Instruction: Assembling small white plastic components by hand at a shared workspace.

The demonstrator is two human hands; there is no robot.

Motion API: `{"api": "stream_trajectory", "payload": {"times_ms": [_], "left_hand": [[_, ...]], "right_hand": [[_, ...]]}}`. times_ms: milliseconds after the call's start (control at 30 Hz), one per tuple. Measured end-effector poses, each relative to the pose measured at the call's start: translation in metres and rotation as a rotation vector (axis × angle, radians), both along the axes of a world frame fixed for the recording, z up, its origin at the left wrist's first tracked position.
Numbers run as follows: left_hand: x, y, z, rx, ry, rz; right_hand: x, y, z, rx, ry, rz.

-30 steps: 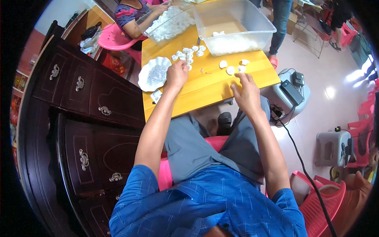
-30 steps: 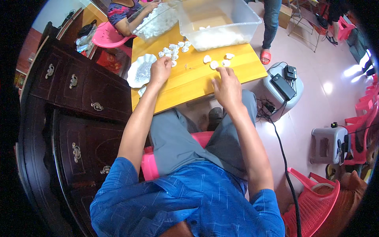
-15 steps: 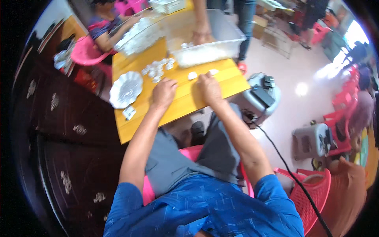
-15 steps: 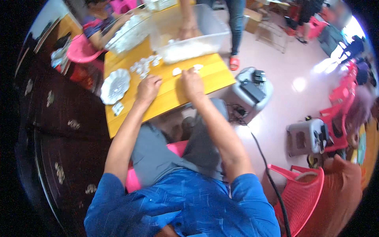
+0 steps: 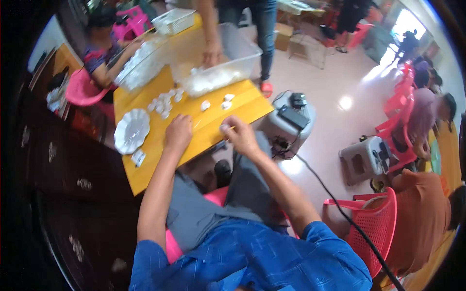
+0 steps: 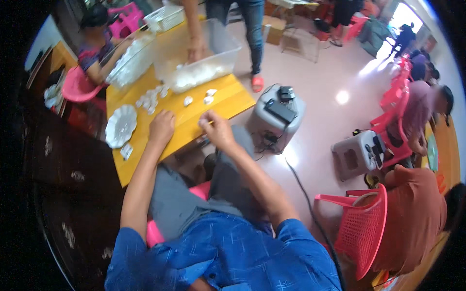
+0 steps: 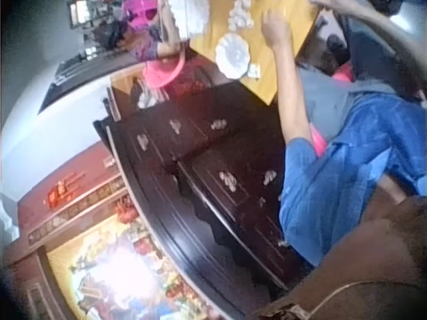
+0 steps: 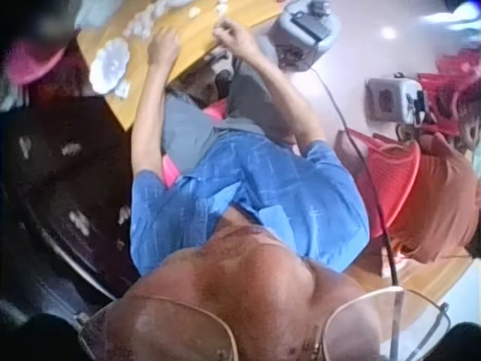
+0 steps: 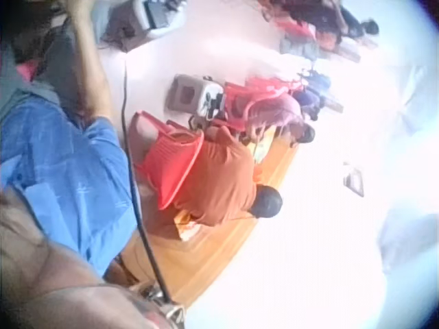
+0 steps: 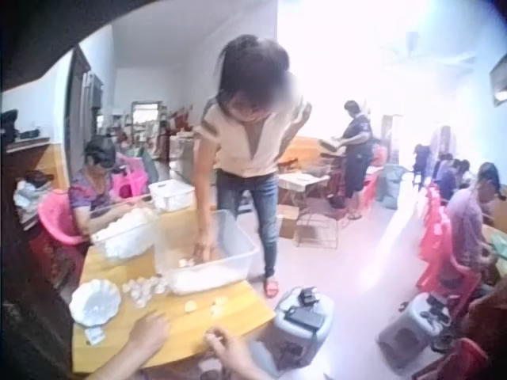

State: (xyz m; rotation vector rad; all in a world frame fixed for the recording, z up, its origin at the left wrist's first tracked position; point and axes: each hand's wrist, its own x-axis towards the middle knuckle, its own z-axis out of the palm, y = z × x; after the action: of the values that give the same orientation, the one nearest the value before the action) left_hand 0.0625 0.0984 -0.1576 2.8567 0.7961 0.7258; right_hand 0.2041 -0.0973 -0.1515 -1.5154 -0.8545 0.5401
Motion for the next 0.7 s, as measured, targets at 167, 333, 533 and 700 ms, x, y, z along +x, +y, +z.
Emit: {"api": "stream_trajectory", "payload": {"times_ms": [167,333,533,700], "left_hand": [[0.0,0.005,-0.004,-0.109,-0.107,-0.02],[-0.017,-0.001,-0.004,-0.2,-0.287,-0.027],[-0.002,-0.041,0.013,-0.184,-0.186,-0.13],[0.011,-0.049,0.007,-0.173,-0.111,-0.149]], "right_hand": [[0.007,-0.008,-0.021,-0.003,0.055,0.043],[0.001,-0.022,0.009,-0.037,0.208,0.123],[0.001,-0.02,0.01,-0.022,0.263,0.078],[0.006,-0.019,0.009,-0.002,0.341,0.108]]}}
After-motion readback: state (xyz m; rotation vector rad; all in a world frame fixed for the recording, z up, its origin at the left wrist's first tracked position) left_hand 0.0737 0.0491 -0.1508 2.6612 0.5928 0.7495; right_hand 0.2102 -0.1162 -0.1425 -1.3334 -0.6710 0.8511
